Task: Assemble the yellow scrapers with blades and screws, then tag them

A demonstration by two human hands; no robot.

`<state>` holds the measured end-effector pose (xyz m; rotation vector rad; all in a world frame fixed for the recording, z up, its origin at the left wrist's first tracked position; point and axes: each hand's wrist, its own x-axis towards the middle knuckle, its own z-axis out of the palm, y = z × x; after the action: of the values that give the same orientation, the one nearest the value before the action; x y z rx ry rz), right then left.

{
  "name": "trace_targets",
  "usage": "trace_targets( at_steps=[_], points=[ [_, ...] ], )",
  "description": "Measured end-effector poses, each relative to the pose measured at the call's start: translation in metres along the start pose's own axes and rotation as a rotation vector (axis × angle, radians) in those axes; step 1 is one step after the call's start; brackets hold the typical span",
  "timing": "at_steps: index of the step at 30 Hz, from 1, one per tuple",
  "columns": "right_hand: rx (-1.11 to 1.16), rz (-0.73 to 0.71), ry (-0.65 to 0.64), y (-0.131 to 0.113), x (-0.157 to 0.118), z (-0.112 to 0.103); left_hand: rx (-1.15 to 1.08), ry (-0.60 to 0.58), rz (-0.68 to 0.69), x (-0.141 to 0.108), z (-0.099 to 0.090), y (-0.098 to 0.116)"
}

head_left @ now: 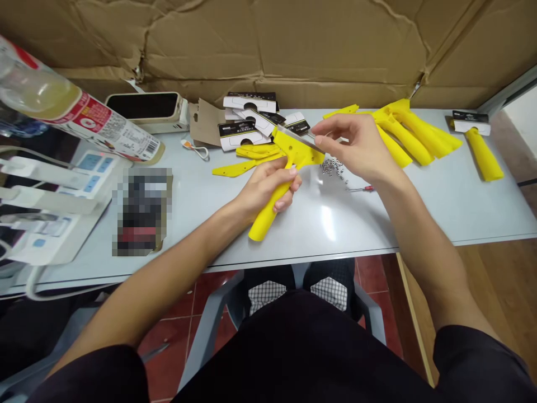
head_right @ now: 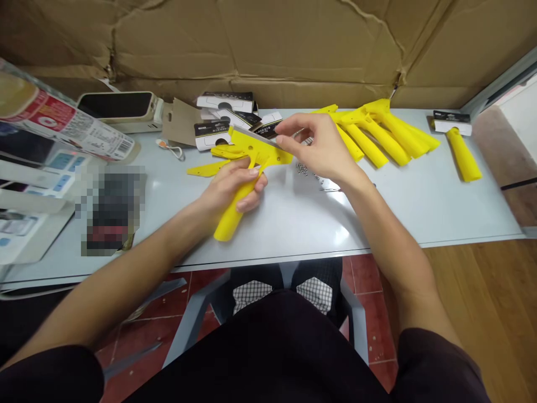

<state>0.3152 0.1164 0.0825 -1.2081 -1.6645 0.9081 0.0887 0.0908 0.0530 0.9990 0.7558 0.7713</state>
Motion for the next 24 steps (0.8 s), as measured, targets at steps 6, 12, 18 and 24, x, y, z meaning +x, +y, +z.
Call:
trace_targets(
  at_steps=[6, 12, 18, 24],
  points=[
    [0.124, 0.093, -0.208, 0.005, 0.001, -0.003, -0.061, -0.039, -0.02, 0.0, -0.004, -0.002],
    [0.143, 0.11, -0.2, 0.01, 0.002, -0.004, -0.064, -0.043, -0.042, -0.001, -0.002, -0.002],
    [0.097, 0.121, -0.248, 0.008, 0.002, -0.012, -0.048, -0.052, -0.073, -0.001, -0.002, -0.001],
    [0.078, 0.131, -0.257, 0.007, 0.0, -0.012, -0.001, -0.067, -0.062, -0.001, -0.005, 0.0]
  ],
)
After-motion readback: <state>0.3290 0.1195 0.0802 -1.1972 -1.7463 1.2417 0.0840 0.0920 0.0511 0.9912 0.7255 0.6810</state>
